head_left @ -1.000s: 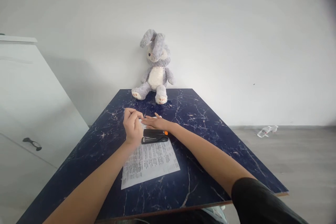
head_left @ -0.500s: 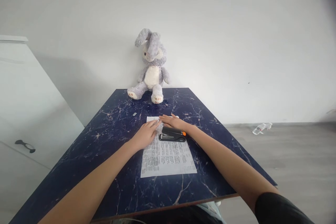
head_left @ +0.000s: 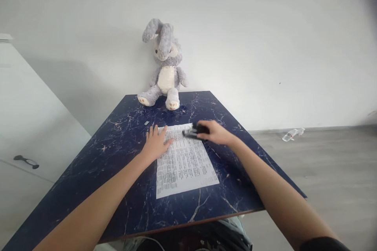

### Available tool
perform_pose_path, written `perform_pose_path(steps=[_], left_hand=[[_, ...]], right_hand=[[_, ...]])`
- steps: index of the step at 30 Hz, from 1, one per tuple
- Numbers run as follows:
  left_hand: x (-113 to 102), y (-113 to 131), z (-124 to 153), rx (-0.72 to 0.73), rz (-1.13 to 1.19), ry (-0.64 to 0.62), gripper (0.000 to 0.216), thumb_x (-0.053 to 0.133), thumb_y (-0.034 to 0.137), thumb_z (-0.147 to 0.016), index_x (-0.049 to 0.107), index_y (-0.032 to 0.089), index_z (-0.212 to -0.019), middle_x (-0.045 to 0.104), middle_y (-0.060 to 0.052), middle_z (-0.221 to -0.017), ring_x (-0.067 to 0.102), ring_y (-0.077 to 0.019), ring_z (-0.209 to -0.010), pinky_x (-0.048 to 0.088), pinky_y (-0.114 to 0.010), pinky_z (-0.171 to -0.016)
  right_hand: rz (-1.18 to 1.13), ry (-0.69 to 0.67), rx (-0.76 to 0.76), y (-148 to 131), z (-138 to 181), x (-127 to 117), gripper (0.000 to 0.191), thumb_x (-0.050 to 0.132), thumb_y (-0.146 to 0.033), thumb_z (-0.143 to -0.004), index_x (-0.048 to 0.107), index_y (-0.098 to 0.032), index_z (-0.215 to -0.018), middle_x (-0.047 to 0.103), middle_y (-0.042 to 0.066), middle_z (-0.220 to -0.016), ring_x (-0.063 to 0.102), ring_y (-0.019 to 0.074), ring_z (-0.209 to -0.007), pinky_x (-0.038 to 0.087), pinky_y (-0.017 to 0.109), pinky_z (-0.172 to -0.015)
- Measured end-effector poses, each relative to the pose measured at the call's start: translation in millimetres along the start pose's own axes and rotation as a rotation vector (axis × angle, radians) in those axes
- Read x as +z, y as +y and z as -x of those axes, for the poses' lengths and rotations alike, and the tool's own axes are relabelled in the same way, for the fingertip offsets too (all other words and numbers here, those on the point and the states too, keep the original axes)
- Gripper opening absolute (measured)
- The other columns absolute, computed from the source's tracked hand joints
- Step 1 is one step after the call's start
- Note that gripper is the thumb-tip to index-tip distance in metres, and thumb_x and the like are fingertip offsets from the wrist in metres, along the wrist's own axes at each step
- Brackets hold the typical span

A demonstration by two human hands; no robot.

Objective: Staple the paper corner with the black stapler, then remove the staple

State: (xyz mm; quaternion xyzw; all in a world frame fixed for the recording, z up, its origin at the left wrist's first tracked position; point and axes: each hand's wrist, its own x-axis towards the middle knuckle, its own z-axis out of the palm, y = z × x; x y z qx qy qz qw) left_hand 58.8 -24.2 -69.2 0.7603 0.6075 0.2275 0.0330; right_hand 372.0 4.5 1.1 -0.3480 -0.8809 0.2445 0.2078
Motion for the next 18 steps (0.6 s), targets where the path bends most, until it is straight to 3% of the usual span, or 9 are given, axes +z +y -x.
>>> perform_pose_path(steps=[3, 5, 10, 14, 18], left_hand=[[3, -6, 0, -0.013, 0.032, -0.038, 0.064, 0.061, 0.054, -0.093, 0.05, 0.024, -0.149, 0.05, -0.023, -0.147, 0.036, -0.0484, -0.145, 0.027, -0.07, -0.112], [0, -5, 0, 0.024, 0.078, -0.01, 0.059, 0.063, 0.043, -0.093, 0.051, 0.026, -0.148, 0.056, -0.019, -0.137, 0.05, -0.0415, -0.134, 0.035, -0.062, -0.111], [-18, 6, -2, 0.101, 0.292, 0.232, 0.036, 0.061, 0.015, -0.089, 0.07, 0.026, -0.122, 0.059, -0.007, -0.114, 0.063, -0.0243, -0.109, 0.048, -0.042, -0.105], [-30, 12, -3, 0.093, 0.401, 0.363, 0.037, 0.062, 0.014, -0.089, 0.07, 0.025, -0.122, 0.06, -0.006, -0.114, 0.062, -0.0236, -0.11, 0.048, -0.042, -0.104], [-31, 9, -4, 0.052, 0.43, 0.381, 0.037, 0.063, 0.015, -0.088, 0.07, 0.025, -0.123, 0.061, -0.007, -0.117, 0.061, -0.0241, -0.113, 0.047, -0.043, -0.106]], right_hand=[[0.138, 0.205, 0.175, 29, 8, -26, 0.021, 0.062, -0.035, -0.091, 0.063, -0.018, -0.103, 0.071, 0.008, -0.089, 0.063, 0.0218, -0.072, 0.044, 0.033, -0.063], [0.286, 0.232, 0.249, 47, 12, -36, 0.017, 0.066, -0.031, -0.087, 0.065, -0.019, -0.099, 0.07, 0.008, -0.085, 0.062, 0.0232, -0.071, 0.041, 0.033, -0.062], [0.323, 0.046, 0.22, 61, 14, -32, 0.016, 0.07, -0.028, -0.079, 0.068, -0.02, -0.093, 0.071, 0.01, -0.083, 0.064, 0.0259, -0.074, 0.041, 0.034, -0.064], [0.233, 0.037, 0.169, 47, 9, -24, 0.023, 0.066, -0.023, -0.078, 0.069, -0.018, -0.1, 0.072, 0.011, -0.092, 0.065, 0.0279, -0.082, 0.044, 0.036, -0.071], [0.1, -0.052, 0.106, 32, 8, -23, 0.016, 0.067, -0.027, -0.079, 0.067, -0.019, -0.092, 0.07, 0.007, -0.091, 0.063, 0.0251, -0.082, 0.044, 0.035, -0.072]])
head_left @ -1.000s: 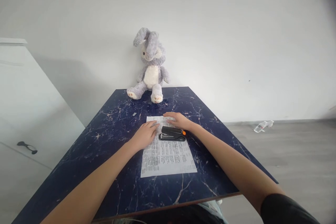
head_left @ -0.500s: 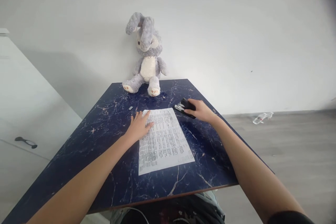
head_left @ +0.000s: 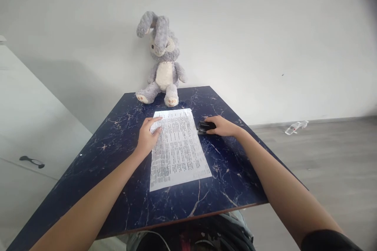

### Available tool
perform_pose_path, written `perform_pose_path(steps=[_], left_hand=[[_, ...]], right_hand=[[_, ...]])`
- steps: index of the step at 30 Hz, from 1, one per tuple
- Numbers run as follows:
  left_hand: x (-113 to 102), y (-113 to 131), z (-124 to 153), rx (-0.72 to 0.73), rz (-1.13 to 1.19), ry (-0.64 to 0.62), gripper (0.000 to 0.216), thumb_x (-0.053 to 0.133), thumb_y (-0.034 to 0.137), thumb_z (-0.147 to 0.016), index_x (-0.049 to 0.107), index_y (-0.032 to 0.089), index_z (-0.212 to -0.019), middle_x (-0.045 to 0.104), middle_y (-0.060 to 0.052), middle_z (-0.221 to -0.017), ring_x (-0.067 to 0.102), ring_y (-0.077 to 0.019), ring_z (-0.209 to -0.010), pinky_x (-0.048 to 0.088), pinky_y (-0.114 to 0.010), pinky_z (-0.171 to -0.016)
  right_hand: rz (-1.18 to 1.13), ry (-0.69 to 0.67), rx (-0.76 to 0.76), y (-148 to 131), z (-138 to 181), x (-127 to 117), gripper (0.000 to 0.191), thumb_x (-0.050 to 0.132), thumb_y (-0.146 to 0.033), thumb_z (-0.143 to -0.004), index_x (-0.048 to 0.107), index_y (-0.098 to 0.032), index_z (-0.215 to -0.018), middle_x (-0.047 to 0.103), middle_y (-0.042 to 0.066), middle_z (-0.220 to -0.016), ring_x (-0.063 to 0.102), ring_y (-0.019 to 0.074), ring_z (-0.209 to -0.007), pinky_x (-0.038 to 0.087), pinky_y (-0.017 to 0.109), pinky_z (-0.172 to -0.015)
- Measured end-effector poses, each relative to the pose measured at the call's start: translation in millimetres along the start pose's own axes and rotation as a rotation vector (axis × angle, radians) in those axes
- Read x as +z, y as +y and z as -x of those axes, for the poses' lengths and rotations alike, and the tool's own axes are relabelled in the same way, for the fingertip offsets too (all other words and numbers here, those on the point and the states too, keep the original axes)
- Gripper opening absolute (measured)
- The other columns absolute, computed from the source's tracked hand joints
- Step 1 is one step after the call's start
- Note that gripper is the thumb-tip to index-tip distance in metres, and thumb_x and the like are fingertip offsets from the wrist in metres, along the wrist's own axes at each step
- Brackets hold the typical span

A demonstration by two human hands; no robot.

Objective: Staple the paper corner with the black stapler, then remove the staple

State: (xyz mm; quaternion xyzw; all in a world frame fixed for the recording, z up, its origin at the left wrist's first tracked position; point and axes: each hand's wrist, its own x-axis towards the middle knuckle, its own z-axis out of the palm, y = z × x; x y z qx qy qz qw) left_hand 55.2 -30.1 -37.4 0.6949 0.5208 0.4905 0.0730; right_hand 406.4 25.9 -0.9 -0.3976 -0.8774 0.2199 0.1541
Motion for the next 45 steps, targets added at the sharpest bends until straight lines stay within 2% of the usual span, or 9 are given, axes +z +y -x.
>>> perform_pose_path(steps=[6, 17, 21, 23, 27, 32, 38, 42, 45], left_hand=[[2, -5, 1, -0.023, -0.018, -0.022, 0.033, 0.066, 0.015, -0.085, 0.073, 0.024, -0.117, 0.066, -0.006, -0.115, 0.063, -0.0248, -0.112, 0.045, -0.045, -0.108], [9, -3, 6, -0.083, 0.073, -0.01, 0.031, 0.068, 0.015, -0.082, 0.075, 0.024, -0.111, 0.072, -0.005, -0.118, 0.066, -0.0256, -0.114, 0.045, -0.043, -0.108], [16, 1, 11, -0.149, 0.119, -0.021, 0.031, 0.069, 0.013, -0.08, 0.076, 0.024, -0.108, 0.073, -0.004, -0.118, 0.066, -0.0261, -0.116, 0.043, -0.045, -0.111], [19, 4, 14, -0.179, 0.129, -0.036, 0.031, 0.07, 0.012, -0.079, 0.076, 0.024, -0.107, 0.073, -0.004, -0.117, 0.066, -0.0261, -0.115, 0.044, -0.045, -0.11], [25, 10, 18, -0.201, 0.087, -0.047, 0.03, 0.068, 0.01, -0.081, 0.074, 0.024, -0.107, 0.07, -0.005, -0.115, 0.065, -0.0265, -0.114, 0.045, -0.046, -0.108], [27, 10, 19, -0.168, 0.045, -0.087, 0.032, 0.064, 0.005, -0.081, 0.069, 0.021, -0.108, 0.064, -0.006, -0.113, 0.064, -0.0261, -0.114, 0.045, -0.047, -0.109], [27, 7, 17, -0.142, 0.025, -0.131, 0.036, 0.062, 0.003, -0.08, 0.066, 0.021, -0.111, 0.062, -0.006, -0.114, 0.062, -0.0256, -0.116, 0.044, -0.046, -0.111], [24, 8, 16, -0.114, -0.029, -0.156, 0.035, 0.062, 0.003, -0.08, 0.065, 0.02, -0.11, 0.06, -0.007, -0.112, 0.063, -0.0263, -0.113, 0.045, -0.046, -0.109], [21, 7, 16, -0.087, -0.072, -0.189, 0.032, 0.058, 0.005, -0.084, 0.065, 0.021, -0.111, 0.058, -0.007, -0.114, 0.064, -0.0252, -0.108, 0.048, -0.045, -0.104]], right_hand=[[-0.109, -0.065, -0.088, -10, 3, -2, 0.016, 0.07, -0.028, -0.08, 0.065, -0.019, -0.092, 0.066, 0.002, -0.089, 0.059, 0.0205, -0.079, 0.041, 0.032, -0.071], [-0.072, -0.131, -0.145, -33, 0, 10, 0.017, 0.075, -0.028, -0.08, 0.067, -0.018, -0.091, 0.068, 0.002, -0.089, 0.059, 0.018, -0.077, 0.04, 0.031, -0.069], [-0.102, -0.105, -0.162, -46, -6, 22, 0.027, 0.073, -0.043, -0.088, 0.067, -0.018, -0.099, 0.069, 0.004, -0.093, 0.06, 0.0184, -0.078, 0.041, 0.031, -0.07], [-0.082, -0.055, -0.17, -51, -9, 28, 0.032, 0.061, -0.049, -0.098, 0.065, -0.018, -0.103, 0.068, 0.006, -0.098, 0.06, 0.0199, -0.084, 0.043, 0.032, -0.074], [0.037, 0.033, -0.177, -60, -13, 38, 0.038, 0.037, -0.049, -0.109, 0.062, -0.02, -0.101, 0.064, 0.007, -0.101, 0.058, 0.0226, -0.098, 0.044, 0.036, -0.088], [0.326, 0.047, -0.138, -69, -13, 51, 0.038, 0.035, -0.047, -0.109, 0.061, -0.02, -0.103, 0.063, 0.008, -0.102, 0.057, 0.0237, -0.095, 0.043, 0.037, -0.085], [0.706, 0.067, -0.044, -87, -18, 73, 0.04, 0.037, -0.044, -0.107, 0.065, -0.015, -0.109, 0.064, 0.02, -0.116, 0.058, 0.034, -0.106, 0.043, 0.043, -0.084], [0.564, -0.093, -0.115, -83, -18, 54, 0.038, 0.053, -0.052, -0.101, 0.061, -0.017, -0.111, 0.068, 0.015, -0.107, 0.063, 0.03, -0.095, 0.042, 0.035, -0.071], [0.405, -0.164, -0.17, -67, -8, 27, 0.032, 0.065, -0.046, -0.094, 0.057, -0.022, -0.113, 0.07, 0.009, -0.104, 0.064, 0.0248, -0.085, 0.038, 0.031, -0.064]])
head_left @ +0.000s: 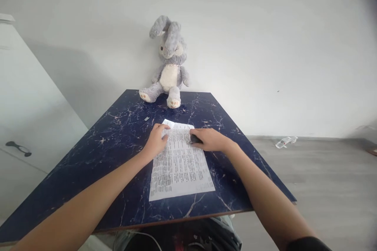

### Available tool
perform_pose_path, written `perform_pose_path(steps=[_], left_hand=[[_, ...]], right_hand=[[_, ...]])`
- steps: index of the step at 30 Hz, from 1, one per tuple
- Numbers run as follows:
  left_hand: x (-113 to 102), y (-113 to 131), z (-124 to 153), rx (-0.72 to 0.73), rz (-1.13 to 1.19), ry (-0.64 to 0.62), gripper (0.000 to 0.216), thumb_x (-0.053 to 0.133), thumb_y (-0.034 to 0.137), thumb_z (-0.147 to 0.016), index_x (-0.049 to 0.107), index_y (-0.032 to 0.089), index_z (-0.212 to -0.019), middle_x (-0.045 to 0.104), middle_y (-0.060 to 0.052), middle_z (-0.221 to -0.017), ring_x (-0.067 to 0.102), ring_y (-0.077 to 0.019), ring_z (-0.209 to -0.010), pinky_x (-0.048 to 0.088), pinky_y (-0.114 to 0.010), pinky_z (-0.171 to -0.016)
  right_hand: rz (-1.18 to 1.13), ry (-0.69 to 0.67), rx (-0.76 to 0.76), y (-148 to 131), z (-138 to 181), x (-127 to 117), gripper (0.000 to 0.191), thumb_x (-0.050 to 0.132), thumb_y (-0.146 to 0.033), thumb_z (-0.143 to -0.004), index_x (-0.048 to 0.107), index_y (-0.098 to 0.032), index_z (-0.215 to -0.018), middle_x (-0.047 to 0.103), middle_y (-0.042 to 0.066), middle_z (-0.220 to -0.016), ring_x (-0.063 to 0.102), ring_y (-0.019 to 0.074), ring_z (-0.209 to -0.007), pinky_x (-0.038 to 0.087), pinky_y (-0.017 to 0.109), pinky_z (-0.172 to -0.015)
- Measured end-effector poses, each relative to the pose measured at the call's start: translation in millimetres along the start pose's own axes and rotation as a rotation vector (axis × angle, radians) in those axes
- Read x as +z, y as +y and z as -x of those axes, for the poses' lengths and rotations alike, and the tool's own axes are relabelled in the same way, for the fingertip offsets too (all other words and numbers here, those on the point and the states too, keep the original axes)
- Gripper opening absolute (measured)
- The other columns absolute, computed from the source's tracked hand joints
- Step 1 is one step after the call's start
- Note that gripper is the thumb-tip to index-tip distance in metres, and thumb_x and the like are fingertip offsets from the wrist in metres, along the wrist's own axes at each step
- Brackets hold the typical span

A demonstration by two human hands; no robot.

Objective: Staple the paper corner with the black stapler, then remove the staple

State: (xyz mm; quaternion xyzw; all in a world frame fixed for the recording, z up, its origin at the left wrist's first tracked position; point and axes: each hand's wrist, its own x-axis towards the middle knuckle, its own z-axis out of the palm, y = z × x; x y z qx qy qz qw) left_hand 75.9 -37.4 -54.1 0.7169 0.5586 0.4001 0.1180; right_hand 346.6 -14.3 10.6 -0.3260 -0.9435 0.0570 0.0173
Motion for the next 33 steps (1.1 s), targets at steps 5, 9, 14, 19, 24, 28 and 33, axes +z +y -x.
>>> perform_pose_path(steps=[5, 9, 14, 19, 24, 28, 33], left_hand=[[1, -7, 1, 0.029, -0.157, -0.064, 0.032, 0.059, 0.01, -0.087, 0.067, 0.022, -0.116, 0.054, -0.01, -0.119, 0.06, -0.0288, -0.112, 0.047, -0.047, -0.105], [4, -17, 1, -0.037, -0.267, -0.017, 0.044, 0.069, 0.02, -0.085, 0.061, 0.019, -0.129, 0.051, -0.017, -0.133, 0.05, -0.0368, -0.129, 0.041, -0.053, -0.112], [-2, -22, -5, -0.029, -0.207, 0.084, 0.03, 0.057, 0.022, -0.092, 0.059, 0.016, -0.122, 0.054, -0.018, -0.129, 0.049, -0.0361, -0.132, 0.039, -0.056, -0.112], [-12, -15, -9, 0.068, -0.007, 0.131, 0.027, 0.042, 0.012, -0.091, 0.063, 0.02, -0.104, 0.062, -0.01, -0.11, 0.06, -0.0266, -0.111, 0.047, -0.045, -0.103], [-10, -13, -7, -0.009, 0.187, 0.056, 0.032, 0.04, 0.009, -0.087, 0.068, 0.021, -0.1, 0.072, -0.007, -0.1, 0.068, -0.0231, -0.096, 0.051, -0.039, -0.092], [-2, -23, -8, -0.117, 0.297, 0.01, 0.029, 0.046, 0.01, -0.083, 0.07, 0.021, -0.095, 0.076, -0.006, -0.097, 0.072, -0.0241, -0.096, 0.053, -0.039, -0.093], [5, -30, -12, -0.276, 0.508, 0.058, 0.021, 0.05, 0.019, -0.089, 0.071, 0.019, -0.086, 0.076, -0.008, -0.094, 0.074, -0.0237, -0.092, 0.055, -0.041, -0.095]], right_hand=[[-0.086, -0.012, 0.137, 45, 26, -13, 0.023, 0.067, -0.042, -0.09, 0.06, -0.023, -0.102, 0.071, 0.007, -0.092, 0.063, 0.0231, -0.075, 0.037, 0.031, -0.062], [-0.089, 0.286, 0.441, 53, 25, -15, 0.021, 0.061, -0.038, -0.091, 0.057, -0.021, -0.103, 0.068, 0.008, -0.085, 0.06, 0.0235, -0.071, 0.039, 0.033, -0.059], [-0.372, 0.281, 0.301, -4, -19, -8, 0.019, 0.06, -0.037, -0.094, 0.055, -0.02, -0.101, 0.069, 0.008, -0.087, 0.061, 0.0189, -0.067, 0.044, 0.032, -0.058], [-0.249, 0.196, 0.015, -61, -81, 16, 0.022, 0.067, -0.027, -0.087, 0.057, -0.017, -0.105, 0.071, 0.007, -0.089, 0.065, 0.0219, -0.078, 0.043, 0.03, -0.064], [-0.266, 0.183, -0.073, -61, -106, 29, 0.032, 0.069, -0.024, -0.087, 0.059, -0.014, -0.115, 0.073, 0.012, -0.102, 0.068, 0.025, -0.086, 0.046, 0.031, -0.071], [-0.484, 0.033, -0.1, -34, -82, 12, 0.045, 0.071, -0.042, -0.091, 0.058, -0.015, -0.124, 0.072, 0.012, -0.111, 0.067, 0.0237, -0.09, 0.05, 0.032, -0.074], [-0.829, -0.217, -0.198, 6, -41, -4, 0.044, 0.071, -0.035, -0.091, 0.063, -0.021, -0.131, 0.067, 0.009, -0.129, 0.065, 0.0219, -0.109, 0.052, 0.035, -0.092]])
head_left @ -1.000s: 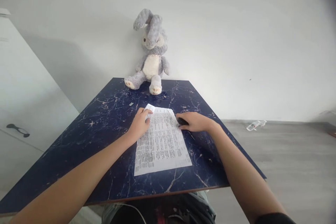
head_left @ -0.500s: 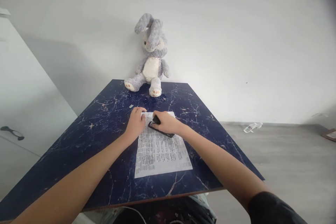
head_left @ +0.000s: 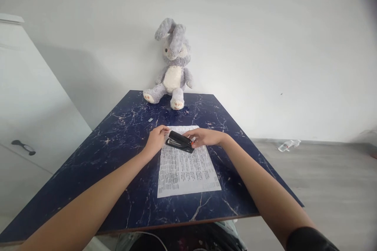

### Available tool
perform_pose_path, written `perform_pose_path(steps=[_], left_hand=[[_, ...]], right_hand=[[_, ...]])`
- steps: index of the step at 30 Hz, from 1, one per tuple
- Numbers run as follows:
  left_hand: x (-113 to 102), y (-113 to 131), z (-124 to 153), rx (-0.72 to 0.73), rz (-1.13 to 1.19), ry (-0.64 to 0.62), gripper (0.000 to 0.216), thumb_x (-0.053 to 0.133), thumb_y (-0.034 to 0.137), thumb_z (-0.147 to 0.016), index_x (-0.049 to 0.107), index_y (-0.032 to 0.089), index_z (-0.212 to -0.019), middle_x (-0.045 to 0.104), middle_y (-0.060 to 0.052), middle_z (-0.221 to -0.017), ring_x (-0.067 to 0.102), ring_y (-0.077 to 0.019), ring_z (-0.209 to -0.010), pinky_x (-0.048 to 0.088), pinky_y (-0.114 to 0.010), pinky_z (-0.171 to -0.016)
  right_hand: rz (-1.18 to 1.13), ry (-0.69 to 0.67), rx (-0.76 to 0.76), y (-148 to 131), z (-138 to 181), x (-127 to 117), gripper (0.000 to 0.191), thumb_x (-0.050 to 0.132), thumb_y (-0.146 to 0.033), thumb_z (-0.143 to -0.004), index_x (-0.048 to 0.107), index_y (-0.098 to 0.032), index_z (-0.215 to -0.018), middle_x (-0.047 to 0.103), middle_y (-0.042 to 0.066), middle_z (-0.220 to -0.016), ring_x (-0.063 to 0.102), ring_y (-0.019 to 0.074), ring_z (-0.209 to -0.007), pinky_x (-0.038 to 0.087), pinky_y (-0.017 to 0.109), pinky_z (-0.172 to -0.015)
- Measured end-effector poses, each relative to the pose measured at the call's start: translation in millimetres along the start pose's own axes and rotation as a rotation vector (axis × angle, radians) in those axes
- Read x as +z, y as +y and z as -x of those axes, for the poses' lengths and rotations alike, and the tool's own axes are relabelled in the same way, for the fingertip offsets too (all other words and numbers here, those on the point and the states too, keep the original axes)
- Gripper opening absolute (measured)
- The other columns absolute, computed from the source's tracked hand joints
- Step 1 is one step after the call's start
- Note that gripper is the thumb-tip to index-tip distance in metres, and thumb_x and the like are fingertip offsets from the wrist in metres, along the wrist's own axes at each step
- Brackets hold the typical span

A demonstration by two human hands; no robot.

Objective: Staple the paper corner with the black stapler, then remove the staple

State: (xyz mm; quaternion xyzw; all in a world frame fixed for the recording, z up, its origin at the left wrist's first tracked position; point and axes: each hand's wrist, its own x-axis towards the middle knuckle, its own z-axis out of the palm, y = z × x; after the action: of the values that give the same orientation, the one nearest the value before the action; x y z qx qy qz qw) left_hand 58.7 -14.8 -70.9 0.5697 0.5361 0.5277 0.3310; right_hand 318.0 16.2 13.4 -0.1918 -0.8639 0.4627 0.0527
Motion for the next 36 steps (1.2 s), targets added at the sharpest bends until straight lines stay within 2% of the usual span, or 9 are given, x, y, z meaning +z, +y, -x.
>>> perform_pose_path(steps=[6, 12, 18, 21, 24, 27, 32, 34, 36], left_hand=[[0, 6, -1, -0.134, 0.247, 0.076, 0.06, 0.046, 0.064, -0.098, 0.074, 0.014, -0.083, 0.076, -0.016, -0.09, 0.074, -0.0258, -0.086, 0.057, -0.042, -0.09], [-2, 14, 2, -0.179, 0.264, 0.076, 0.068, 0.043, 0.072, -0.096, 0.074, 0.014, -0.081, 0.077, -0.016, -0.089, 0.075, -0.0256, -0.086, 0.058, -0.039, -0.089], [-2, 20, 0, -0.212, 0.45, 0.138, 0.053, 0.049, 0.061, -0.099, 0.07, 0.013, -0.088, 0.076, -0.015, -0.095, 0.075, -0.0237, -0.093, 0.057, -0.041, -0.095], [-2, 22, 0, -0.275, 0.565, 0.18, 0.042, 0.05, 0.053, -0.102, 0.067, 0.016, -0.091, 0.075, -0.014, -0.102, 0.074, -0.0231, -0.099, 0.057, -0.042, -0.098], [-3, 25, 1, -0.363, 0.643, 0.017, 0.042, 0.048, 0.054, -0.103, 0.065, 0.018, -0.09, 0.074, -0.016, -0.103, 0.073, -0.0251, -0.101, 0.059, -0.043, -0.095], [-2, 27, 3, -0.367, 0.663, -0.116, 0.041, 0.051, 0.055, -0.101, 0.065, 0.017, -0.09, 0.074, -0.014, -0.101, 0.073, -0.0251, -0.1, 0.06, -0.042, -0.093], [4, 25, 5, -0.312, 0.683, -0.091, 0.011, 0.06, 0.023, -0.097, 0.068, 0.014, -0.095, 0.074, -0.015, -0.11, 0.071, -0.0243, -0.109, 0.056, -0.041, -0.103], [2, 24, 5, -0.282, 0.655, 0.044, 0.007, 0.058, 0.013, -0.096, 0.065, 0.014, -0.096, 0.074, -0.015, -0.108, 0.073, -0.0229, -0.106, 0.055, -0.042, -0.106], [-1, 27, 5, -0.137, 0.589, 0.204, 0.007, 0.055, 0.018, -0.1, 0.061, 0.016, -0.102, 0.074, -0.013, -0.107, 0.075, -0.0217, -0.102, 0.055, -0.044, -0.106]], right_hand=[[-0.247, 0.044, 0.092, 24, 2, 3, 0.045, 0.079, -0.029, -0.08, 0.07, -0.02, -0.123, 0.071, 0.008, -0.118, 0.065, 0.0217, -0.1, 0.054, 0.035, -0.085], [-0.049, 0.203, -0.011, 11, -5, 17, 0.049, 0.077, -0.035, -0.084, 0.066, -0.023, -0.129, 0.068, 0.009, -0.125, 0.064, 0.0225, -0.103, 0.053, 0.036, -0.087], [0.371, 0.444, -0.047, 5, -28, 52, 0.032, 0.069, -0.012, -0.081, 0.068, -0.017, -0.112, 0.073, 0.007, -0.102, 0.067, 0.0236, -0.092, 0.054, 0.038, -0.085], [0.514, 0.6, -0.061, 4, -28, 57, 0.049, 0.055, -0.001, -0.085, 0.062, -0.019, -0.131, 0.071, 0.009, -0.123, 0.068, 0.0258, -0.109, 0.055, 0.04, -0.093], [0.825, 0.687, -0.162, -1, -25, 55, 0.057, 0.044, 0.004, -0.091, 0.056, -0.02, -0.142, 0.057, 0.011, -0.149, 0.047, 0.0296, -0.143, 0.042, 0.05, -0.115], [1.013, 0.599, -0.199, -5, -24, 55, 0.051, 0.044, 0.0, -0.097, 0.058, -0.02, -0.142, 0.056, 0.012, -0.151, 0.04, 0.0316, -0.149, 0.038, 0.054, -0.119], [0.932, 0.698, -0.134, -5, -27, 56, 0.052, 0.045, 0.002, -0.094, 0.06, -0.022, -0.138, 0.059, 0.009, -0.147, 0.045, 0.0303, -0.145, 0.04, 0.052, -0.117], [0.754, 0.818, -0.041, -2, -27, 53, 0.051, 0.05, 0.002, -0.087, 0.064, -0.02, -0.131, 0.067, 0.009, -0.137, 0.058, 0.0293, -0.131, 0.048, 0.045, -0.107], [0.562, 0.8, 0.083, 2, -27, 48, 0.039, 0.059, -0.004, -0.081, 0.07, -0.017, -0.116, 0.075, 0.008, -0.112, 0.069, 0.0268, -0.101, 0.055, 0.038, -0.087]])
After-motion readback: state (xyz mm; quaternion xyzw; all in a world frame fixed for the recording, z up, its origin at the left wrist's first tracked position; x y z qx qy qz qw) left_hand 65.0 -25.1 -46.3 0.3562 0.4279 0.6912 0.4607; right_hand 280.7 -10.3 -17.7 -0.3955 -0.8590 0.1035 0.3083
